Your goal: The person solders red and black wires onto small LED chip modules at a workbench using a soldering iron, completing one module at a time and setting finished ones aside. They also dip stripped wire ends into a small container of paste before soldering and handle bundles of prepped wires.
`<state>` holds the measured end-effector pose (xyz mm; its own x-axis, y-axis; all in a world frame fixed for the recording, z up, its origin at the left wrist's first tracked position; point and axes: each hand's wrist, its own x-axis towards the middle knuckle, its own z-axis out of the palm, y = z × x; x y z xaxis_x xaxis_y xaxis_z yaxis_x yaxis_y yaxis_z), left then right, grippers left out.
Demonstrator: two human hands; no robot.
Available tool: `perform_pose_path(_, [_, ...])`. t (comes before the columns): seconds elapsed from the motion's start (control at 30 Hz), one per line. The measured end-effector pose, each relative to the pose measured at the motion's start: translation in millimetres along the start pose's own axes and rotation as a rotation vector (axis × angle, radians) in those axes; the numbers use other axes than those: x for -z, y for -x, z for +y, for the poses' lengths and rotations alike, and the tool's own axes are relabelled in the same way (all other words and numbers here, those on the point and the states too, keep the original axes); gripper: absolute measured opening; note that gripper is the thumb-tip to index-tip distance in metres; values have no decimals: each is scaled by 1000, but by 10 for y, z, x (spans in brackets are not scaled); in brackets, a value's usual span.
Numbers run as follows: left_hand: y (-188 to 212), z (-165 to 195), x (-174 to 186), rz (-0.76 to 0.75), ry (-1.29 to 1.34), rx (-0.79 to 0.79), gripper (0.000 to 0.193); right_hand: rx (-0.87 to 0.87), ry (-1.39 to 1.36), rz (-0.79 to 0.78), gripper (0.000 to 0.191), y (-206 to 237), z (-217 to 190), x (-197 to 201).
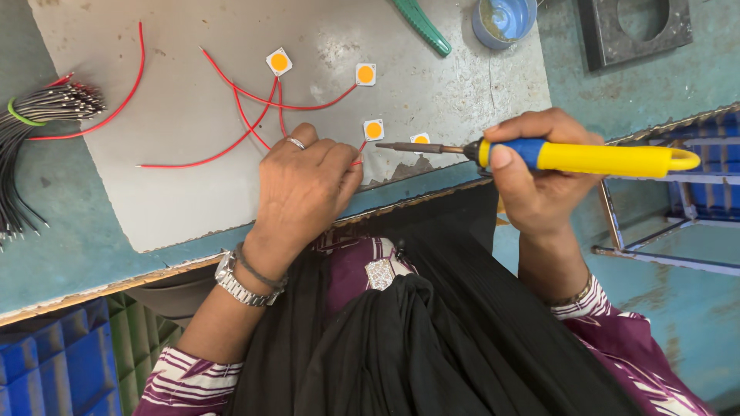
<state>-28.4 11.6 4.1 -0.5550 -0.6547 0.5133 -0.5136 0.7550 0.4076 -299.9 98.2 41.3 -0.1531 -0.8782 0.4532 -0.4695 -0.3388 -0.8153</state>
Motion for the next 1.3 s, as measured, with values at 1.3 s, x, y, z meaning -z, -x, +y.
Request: perform_pose_path(1.3, [155,32,235,121,-40,238,9,-14,-151,52,23,24,65,-669])
